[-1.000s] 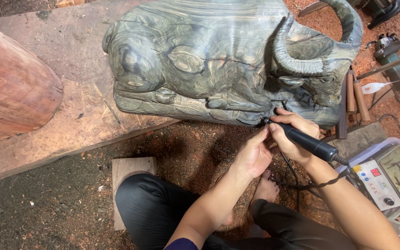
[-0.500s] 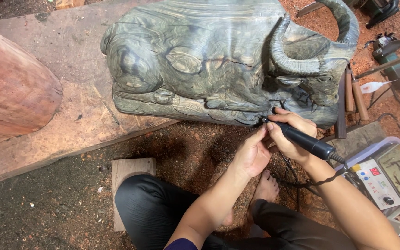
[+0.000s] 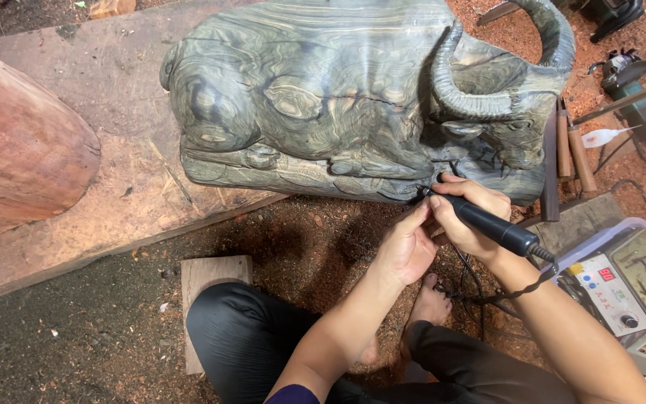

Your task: The person uses a rotary carving tool to refine the details of a wooden buffalo sculpture. They focus on the neck and shoulder area, carefully shaping the wood and removing material to enhance the texture and form of the piece.

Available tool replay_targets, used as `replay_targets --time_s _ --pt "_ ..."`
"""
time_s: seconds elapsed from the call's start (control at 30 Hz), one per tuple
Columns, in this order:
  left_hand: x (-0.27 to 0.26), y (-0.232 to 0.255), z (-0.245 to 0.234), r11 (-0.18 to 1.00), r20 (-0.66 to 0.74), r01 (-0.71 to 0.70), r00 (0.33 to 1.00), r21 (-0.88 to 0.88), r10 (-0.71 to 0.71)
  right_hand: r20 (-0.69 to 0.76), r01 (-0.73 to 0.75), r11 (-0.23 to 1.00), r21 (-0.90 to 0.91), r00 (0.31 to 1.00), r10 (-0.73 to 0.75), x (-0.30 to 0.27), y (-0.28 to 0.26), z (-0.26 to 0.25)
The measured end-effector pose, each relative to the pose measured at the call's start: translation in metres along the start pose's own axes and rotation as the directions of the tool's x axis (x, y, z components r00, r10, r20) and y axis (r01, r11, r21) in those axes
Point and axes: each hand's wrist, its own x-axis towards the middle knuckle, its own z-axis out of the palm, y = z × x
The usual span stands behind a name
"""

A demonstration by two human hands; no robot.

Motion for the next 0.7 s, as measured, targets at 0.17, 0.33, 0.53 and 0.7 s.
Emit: replay_targets --time_s 0.17,0.33,0.53,0.7 --pt "0.008 -0.008 -0.012 1.000 -0.009 -0.004 1.000 -0.007 0.004 0.004 -0.009 1.000 0.003 1.000 0.009 -0.001 -0.001 -0.002" --pt "0.009 -0.008 -0.012 1.000 -0.017 0.008 1.000 -0.014 -0.008 0.006 -0.004 1.000 0.002 1.000 0.004 0.000 -0.001 -0.002" --pt "0.011 -0.009 -0.016 1.000 -0.009 0.001 1.000 0.000 -0.001 0.016 -0.036 0.999 -0.014 0.999 0.036 0.000 -0.004 -0.003" --pt "0.011 -0.011 -0.016 1.000 -0.024 -0.002 1.000 -0.008 0.002 0.000 -0.022 1.000 0.017 1.000 0.022 0.000 -0.005 -0.003"
